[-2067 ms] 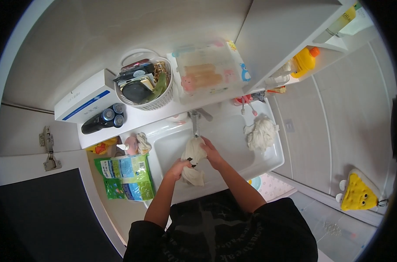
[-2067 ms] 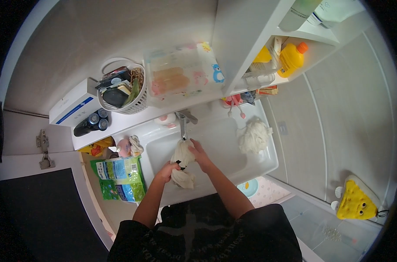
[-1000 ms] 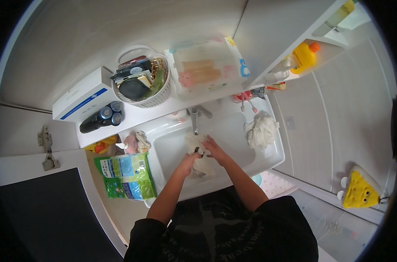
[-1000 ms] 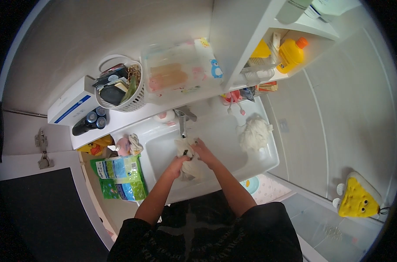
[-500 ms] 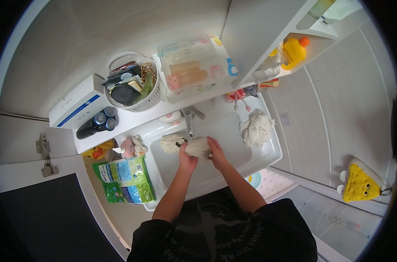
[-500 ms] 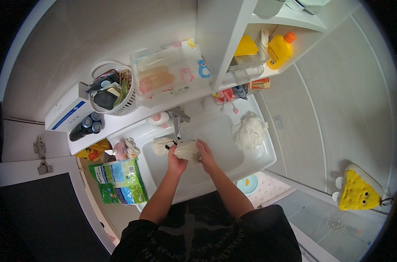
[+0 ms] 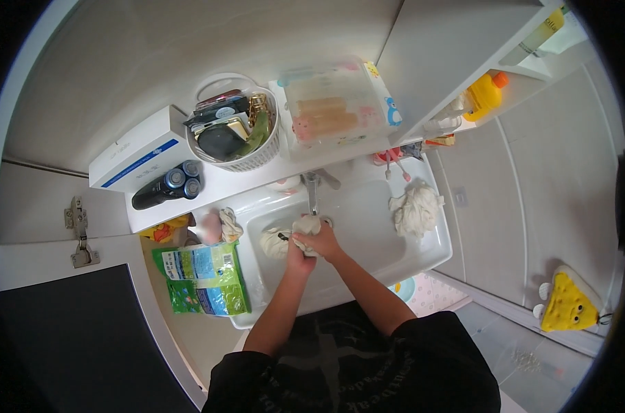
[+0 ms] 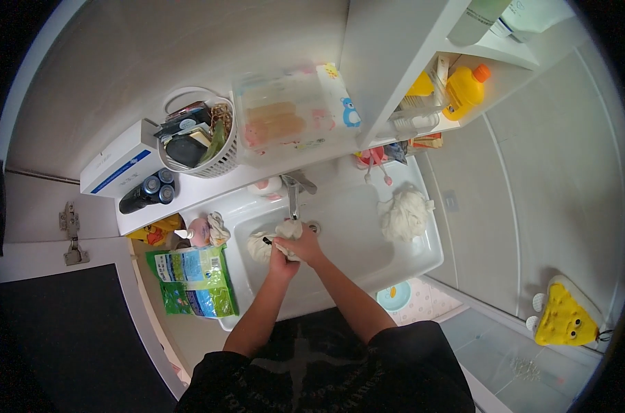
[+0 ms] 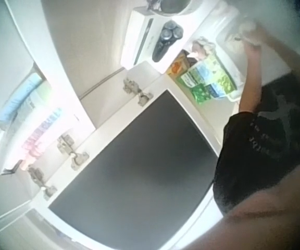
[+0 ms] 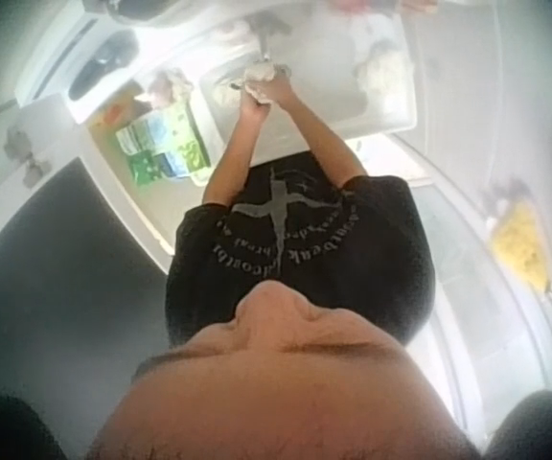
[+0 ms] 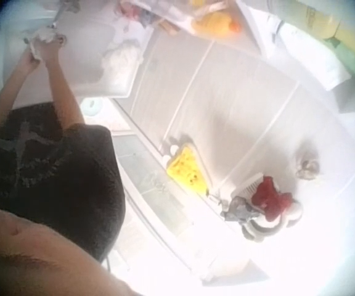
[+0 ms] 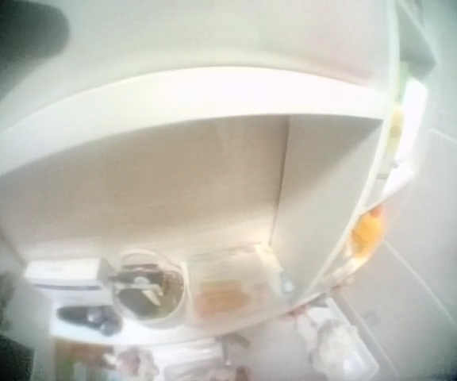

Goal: The person washes and wrings out cloths in a bathroom sink by hand, repeatedly rubbing, unfolding, and twisting the fabric.

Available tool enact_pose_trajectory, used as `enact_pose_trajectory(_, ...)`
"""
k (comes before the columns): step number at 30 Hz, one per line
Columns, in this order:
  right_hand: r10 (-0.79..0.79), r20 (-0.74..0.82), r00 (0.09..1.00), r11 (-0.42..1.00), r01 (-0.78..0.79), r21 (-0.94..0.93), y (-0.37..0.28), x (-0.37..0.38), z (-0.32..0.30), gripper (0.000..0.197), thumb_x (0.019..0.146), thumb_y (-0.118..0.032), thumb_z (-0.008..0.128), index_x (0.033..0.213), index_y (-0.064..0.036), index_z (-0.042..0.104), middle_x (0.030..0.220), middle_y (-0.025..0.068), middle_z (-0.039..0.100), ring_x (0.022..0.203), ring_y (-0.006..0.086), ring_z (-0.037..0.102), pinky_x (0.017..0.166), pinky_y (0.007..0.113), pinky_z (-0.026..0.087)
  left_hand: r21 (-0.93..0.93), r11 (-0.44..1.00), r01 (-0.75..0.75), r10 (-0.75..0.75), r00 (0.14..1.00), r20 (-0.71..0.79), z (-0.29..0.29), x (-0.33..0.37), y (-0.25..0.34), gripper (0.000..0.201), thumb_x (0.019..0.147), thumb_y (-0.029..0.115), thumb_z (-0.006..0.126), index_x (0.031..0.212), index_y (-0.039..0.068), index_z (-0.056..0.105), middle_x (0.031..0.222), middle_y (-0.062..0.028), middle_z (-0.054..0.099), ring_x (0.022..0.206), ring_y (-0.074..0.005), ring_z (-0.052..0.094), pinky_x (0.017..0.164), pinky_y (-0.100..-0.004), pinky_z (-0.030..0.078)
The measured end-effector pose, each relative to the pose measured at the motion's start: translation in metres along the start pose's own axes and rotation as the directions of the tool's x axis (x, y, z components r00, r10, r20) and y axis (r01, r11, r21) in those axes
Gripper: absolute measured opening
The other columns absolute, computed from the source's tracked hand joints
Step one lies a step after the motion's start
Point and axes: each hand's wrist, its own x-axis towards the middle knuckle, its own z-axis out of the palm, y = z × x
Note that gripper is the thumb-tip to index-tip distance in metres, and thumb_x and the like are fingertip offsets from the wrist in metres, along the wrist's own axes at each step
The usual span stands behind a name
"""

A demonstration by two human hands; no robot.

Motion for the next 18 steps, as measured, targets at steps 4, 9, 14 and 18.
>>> enact_pose_trajectory(4, -0.081, -0.080, 0.993, 0.915, 0.043, -0.401, -0.009, 0.001, 0.009, 0.055, 0.074, -0.037, 0.081, 0.111, -0.0001, 0.062, 0.105, 0.0161, 0.068, 0.099, 0.0285, 0.066, 0.086, 0.039, 0.052, 0.107, 0.994, 0.011, -0.016, 0.998, 0.053, -0.052, 0.016, -0.017, 0.051, 0.102, 0.046, 0.042, 0.141, 0.013, 0.044, 0.138, -0.0069, 0.053, 0.125, -0.0268, 0.053, 0.104, -0.0459, 0.045)
enact_pose_trajectory(9, 0.003, -0.156, 0.988, 0.759, -0.104, -0.643, -0.022, 0.006, 0.009, 0.052, 0.073, -0.043, 0.073, 0.102, -0.0015, 0.063, 0.101, 0.0233, 0.068, 0.099, 0.0391, 0.065, 0.084, 0.046, 0.052, 0.039, 0.991, 0.127, -0.126, 0.992, -0.015, -0.044, 0.014, -0.024, 0.044, 0.098, 0.043, 0.052, 0.132, 0.015, 0.053, 0.128, -0.0024, 0.061, 0.115, -0.0210, 0.060, 0.096, -0.0390, 0.052)
enact_pose_trajectory(14, 0.007, -0.295, 0.955, 0.776, -0.191, -0.601, -0.009, 0.009, -0.006, 0.038, 0.074, -0.031, 0.065, 0.107, -0.0112, 0.068, 0.098, 0.0174, 0.070, 0.093, 0.0383, 0.065, 0.083, 0.047, 0.052, 0.119, 0.983, 0.138, -0.114, 0.976, -0.188, -0.006, -0.002, -0.028, 0.044, 0.097, 0.047, 0.055, 0.132, 0.020, 0.053, 0.128, 0.0001, 0.060, 0.116, -0.0201, 0.059, 0.094, -0.0409, 0.051)
enact_pose_trajectory(18, -0.058, -0.165, 0.985, 0.799, -0.053, -0.599, -0.016, 0.002, -0.003, 0.038, 0.075, -0.028, 0.063, 0.110, -0.0138, 0.068, 0.105, 0.0156, 0.069, 0.100, 0.0355, 0.064, 0.087, 0.045, 0.051, 0.095, 0.984, 0.148, -0.128, 0.974, -0.189, -0.014, -0.007, -0.019, 0.041, 0.097, 0.044, 0.056, 0.131, 0.023, 0.053, 0.128, 0.0013, 0.060, 0.117, -0.0192, 0.058, 0.094, -0.0413, 0.051)
